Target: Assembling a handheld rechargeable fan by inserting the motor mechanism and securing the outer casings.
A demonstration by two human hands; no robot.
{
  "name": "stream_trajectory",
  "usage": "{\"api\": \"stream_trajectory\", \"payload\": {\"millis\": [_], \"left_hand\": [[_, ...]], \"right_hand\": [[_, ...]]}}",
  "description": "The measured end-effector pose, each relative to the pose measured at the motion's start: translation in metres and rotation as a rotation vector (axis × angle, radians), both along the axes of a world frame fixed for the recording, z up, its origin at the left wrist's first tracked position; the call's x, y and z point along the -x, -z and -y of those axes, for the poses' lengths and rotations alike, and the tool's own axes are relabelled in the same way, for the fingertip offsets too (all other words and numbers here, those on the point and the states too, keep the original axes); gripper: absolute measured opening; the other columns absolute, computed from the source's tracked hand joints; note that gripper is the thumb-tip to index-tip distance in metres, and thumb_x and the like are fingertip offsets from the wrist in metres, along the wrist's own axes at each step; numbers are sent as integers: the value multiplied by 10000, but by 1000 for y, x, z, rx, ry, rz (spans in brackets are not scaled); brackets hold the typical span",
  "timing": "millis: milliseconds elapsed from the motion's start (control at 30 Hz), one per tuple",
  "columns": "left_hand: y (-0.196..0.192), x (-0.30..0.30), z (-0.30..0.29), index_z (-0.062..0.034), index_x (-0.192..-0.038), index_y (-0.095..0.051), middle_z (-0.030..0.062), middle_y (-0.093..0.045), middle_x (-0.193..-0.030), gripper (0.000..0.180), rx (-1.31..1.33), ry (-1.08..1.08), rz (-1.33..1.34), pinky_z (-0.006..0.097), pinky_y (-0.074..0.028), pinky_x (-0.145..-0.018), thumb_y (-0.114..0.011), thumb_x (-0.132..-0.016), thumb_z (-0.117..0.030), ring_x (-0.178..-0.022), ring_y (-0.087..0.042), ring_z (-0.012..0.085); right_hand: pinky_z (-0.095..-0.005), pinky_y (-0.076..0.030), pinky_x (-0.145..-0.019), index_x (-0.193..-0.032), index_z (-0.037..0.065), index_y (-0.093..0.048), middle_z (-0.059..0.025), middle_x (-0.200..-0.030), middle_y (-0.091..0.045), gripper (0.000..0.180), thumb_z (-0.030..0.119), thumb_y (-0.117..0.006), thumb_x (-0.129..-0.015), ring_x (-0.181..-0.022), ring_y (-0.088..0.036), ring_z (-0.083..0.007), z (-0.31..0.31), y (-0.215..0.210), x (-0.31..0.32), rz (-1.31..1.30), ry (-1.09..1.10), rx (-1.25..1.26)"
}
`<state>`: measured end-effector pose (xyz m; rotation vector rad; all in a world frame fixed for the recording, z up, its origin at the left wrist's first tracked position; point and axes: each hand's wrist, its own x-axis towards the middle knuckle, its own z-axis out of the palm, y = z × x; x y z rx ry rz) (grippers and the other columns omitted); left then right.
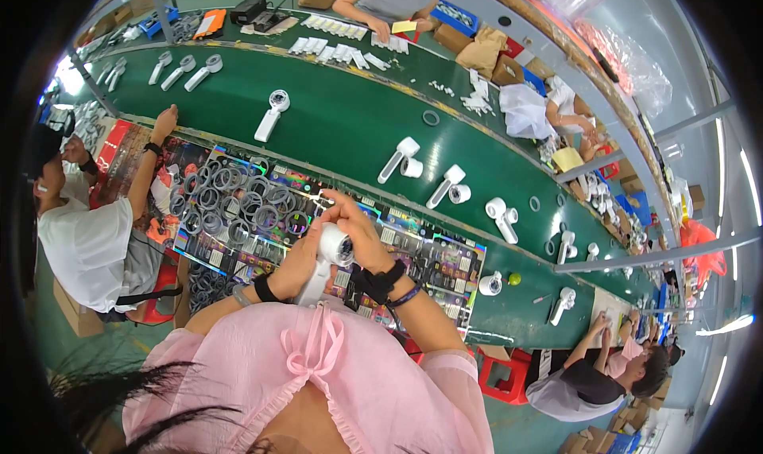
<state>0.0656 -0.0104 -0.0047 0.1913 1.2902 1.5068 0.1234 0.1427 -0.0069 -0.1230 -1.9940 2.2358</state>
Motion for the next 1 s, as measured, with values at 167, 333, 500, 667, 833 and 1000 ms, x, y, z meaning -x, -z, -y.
{"api": "stream_trajectory", "payload": {"millis": [167, 333, 500, 667, 833, 1000], "left_hand": [[-12, 3, -5, -216, -1471, -274, 32, -560, -623, 616, -100, 65, 93, 265, -473, -405, -202, -989, -593, -455, -557, 133], [-7, 4, -15, -100, -839, -572, 53, -584, -615, 680, -26, 89, 145, 303, -487, -412, -234, -941, -681, -456, -569, 163], [8, -2, -21, -99, -900, -566, 39, -568, -615, 713, 2, 151, 174, 295, -482, -419, -229, -908, -728, -464, -563, 152], [21, -9, -22, -100, -904, -566, 44, -571, -615, 738, 77, 167, 322, 327, -490, -424, -247, -876, -765, -465, -570, 181], [26, -7, -28, -95, -901, -562, 48, -566, -602, 723, 124, 100, 350, 340, -495, -423, -261, -886, -753, -461, -569, 187], [41, 3, -36, -120, -976, -565, 62, -578, -637, 653, 163, 47, 332, 372, -528, -454, -283, -916, -706, -494, -585, 213]], "right_hand": [[-309, -464, -841, -1344, 24, -446, -123, -1033, -628, 506, 351, -424, -960, -928, -595, -179, 0, -11, -4, -1, 121, 61], [-311, -472, -822, -1083, -31, -642, -132, -1034, -665, 595, 476, -337, -1019, -914, -610, -177, -12, -24, -6, 70, 155, -456], [-318, -486, -700, -945, -33, -690, -102, -804, -693, 621, 468, -332, -1022, -714, -624, -181, -10, -13, -8, 225, 129, -377], [-385, -488, -718, -814, -15, -680, -172, -786, -679, 553, 359, -319, -1004, -714, -640, -329, -9, 12, -11, 164, 196, -439], [-425, -477, -690, -735, 20, -676, -159, -716, -663, 523, 321, -326, -981, -672, -622, -362, -4, 36, -1, 216, 333, -457], [-434, -472, -682, -729, 36, -681, -169, -705, -656, 544, 371, -326, -970, -697, -629, -369, -13, 52, 12, 302, 358, -579]]}}
